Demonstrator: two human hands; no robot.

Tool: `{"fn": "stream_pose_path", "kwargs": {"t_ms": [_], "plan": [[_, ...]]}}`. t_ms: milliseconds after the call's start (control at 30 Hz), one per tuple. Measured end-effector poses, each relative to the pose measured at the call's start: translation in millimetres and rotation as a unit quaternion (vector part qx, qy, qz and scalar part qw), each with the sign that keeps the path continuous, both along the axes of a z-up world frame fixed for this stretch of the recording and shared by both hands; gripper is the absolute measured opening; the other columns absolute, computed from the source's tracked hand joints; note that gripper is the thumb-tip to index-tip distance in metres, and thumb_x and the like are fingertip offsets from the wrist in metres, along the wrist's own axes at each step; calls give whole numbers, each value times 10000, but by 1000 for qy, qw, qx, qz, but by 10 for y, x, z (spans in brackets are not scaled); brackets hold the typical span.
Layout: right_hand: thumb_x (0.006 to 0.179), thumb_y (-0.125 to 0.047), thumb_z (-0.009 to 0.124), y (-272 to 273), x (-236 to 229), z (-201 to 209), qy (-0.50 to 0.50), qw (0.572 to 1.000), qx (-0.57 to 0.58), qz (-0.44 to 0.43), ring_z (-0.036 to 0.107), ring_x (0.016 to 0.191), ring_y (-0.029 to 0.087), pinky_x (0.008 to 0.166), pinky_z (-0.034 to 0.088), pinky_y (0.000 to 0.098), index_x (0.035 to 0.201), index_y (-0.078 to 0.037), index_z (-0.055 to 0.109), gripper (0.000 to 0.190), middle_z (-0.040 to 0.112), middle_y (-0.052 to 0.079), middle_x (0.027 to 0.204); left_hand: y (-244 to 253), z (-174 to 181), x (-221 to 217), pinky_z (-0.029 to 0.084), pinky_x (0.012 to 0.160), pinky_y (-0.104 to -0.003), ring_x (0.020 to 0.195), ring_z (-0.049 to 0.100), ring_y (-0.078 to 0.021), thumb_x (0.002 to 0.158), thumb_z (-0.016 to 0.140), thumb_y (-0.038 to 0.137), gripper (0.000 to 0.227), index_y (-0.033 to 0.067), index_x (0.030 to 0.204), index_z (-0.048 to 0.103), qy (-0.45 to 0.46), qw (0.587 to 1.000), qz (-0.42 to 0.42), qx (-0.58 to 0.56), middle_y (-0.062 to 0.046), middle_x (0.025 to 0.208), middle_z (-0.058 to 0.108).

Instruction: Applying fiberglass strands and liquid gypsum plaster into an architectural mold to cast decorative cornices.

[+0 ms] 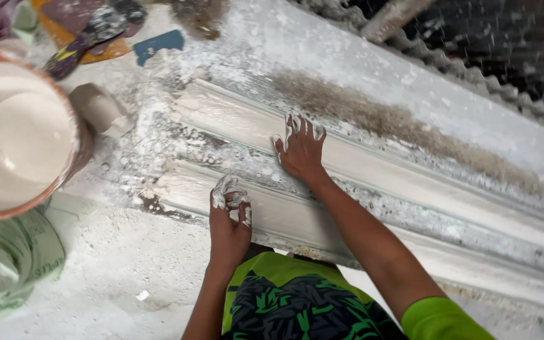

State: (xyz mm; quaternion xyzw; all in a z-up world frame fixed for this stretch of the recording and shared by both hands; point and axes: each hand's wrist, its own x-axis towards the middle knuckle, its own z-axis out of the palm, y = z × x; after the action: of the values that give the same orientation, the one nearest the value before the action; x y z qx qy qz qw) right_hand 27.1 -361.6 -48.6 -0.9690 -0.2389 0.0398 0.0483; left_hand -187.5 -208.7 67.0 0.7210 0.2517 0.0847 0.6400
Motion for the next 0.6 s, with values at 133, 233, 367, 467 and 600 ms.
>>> {"fn": "stream_pose_path", "kwargs": {"t_ms": [133,233,367,467,600], "plan": [[934,-530,479,-1059,-23,-60,11,994,-107,-19,340,1436,353,1126,169,705,1439,-39,537,707,469,159,1515,-166,-220,-6,572,747,-306,980,660,-233,901,548,-128,594,-6,1470,429,-22,999,-15,-25,-164,1172,631],[1040,-546,407,-2423,-68,61,87,967,-231,-58,245,1562,320,1213,106,663,1026,-91,755,573,401,55,1650,-317,-187,55,571,769,-318,1024,634,-267,886,553,-126,590,-24,1455,434,-28,997,-35,59,-213,1201,561],[1055,-397,455,-4026,-91,-9,-9,983,-133,-127,329,1459,406,1116,247,636,1115,-5,725,479,464,219,1566,-552,-231,152,508,594,-404,831,615,-321,907,573,-50,568,27,1455,446,105,990,-91,40,-173,1295,524],[1065,-298,490,-4778,-119,150,-100,970,-77,-207,386,1390,461,1051,340,616,1175,52,707,426,509,327,1510,-904,-470,238,541,820,-375,976,654,-285,900,566,-36,586,-13,1471,440,22,992,-101,69,-198,1213,575],[960,-279,653,-5148,-5,193,-53,937,166,-302,644,993,447,879,529,503,1053,12,686,307,689,277,1033,-1570,-279,527,537,829,-393,1005,651,-301,900,572,-13,602,-34,1480,411,-29,984,-122,126,-223,1260,527]]}}
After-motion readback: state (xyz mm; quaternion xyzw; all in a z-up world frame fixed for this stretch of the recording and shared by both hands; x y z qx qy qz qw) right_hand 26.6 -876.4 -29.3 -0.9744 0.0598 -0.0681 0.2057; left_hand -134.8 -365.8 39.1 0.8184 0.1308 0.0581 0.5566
